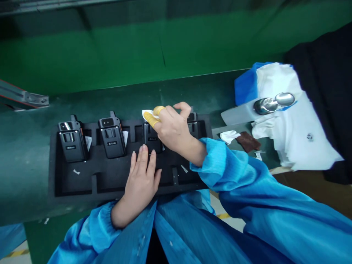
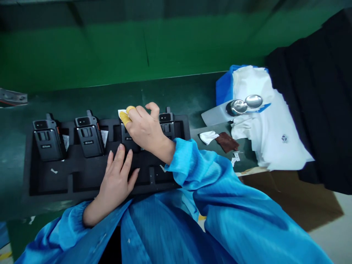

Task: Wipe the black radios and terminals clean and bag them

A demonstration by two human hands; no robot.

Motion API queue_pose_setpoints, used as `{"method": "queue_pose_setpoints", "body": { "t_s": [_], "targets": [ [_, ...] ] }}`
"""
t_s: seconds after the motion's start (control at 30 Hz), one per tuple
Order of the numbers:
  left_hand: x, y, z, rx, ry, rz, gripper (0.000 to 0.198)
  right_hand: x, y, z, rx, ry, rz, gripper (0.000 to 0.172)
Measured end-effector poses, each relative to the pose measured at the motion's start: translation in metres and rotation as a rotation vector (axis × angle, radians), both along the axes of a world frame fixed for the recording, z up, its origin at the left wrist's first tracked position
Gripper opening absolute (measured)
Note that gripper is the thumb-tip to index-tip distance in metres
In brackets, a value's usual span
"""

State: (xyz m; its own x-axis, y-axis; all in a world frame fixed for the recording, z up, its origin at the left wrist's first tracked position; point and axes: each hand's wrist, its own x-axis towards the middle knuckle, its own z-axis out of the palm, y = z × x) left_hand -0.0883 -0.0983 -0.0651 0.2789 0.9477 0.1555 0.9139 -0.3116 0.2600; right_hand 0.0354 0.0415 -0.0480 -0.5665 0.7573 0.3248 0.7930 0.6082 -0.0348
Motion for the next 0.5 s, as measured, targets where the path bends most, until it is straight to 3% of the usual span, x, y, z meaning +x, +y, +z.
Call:
{"method": "queue_pose_setpoints", "body": {
  "t_s": [0.23,0.37,0.5],
  "targets": [
    [0.000,0.000,0.000,-0.004,-0.005,0.001,0.072,0.016,-0.007,-0.009,0.070,0.025,-0.080,0.036],
    [-0.001,0.000,-0.002,0.020,0.010,-0.016,0.066,0.018,-0.018,-0.016,0.196,0.028,-0.083,0.038],
    [-0.003,0.001,-0.003,0.027,0.016,-0.029,0.057,0.016,-0.023,-0.017,0.211,0.020,-0.100,0.037]
  ]
}}
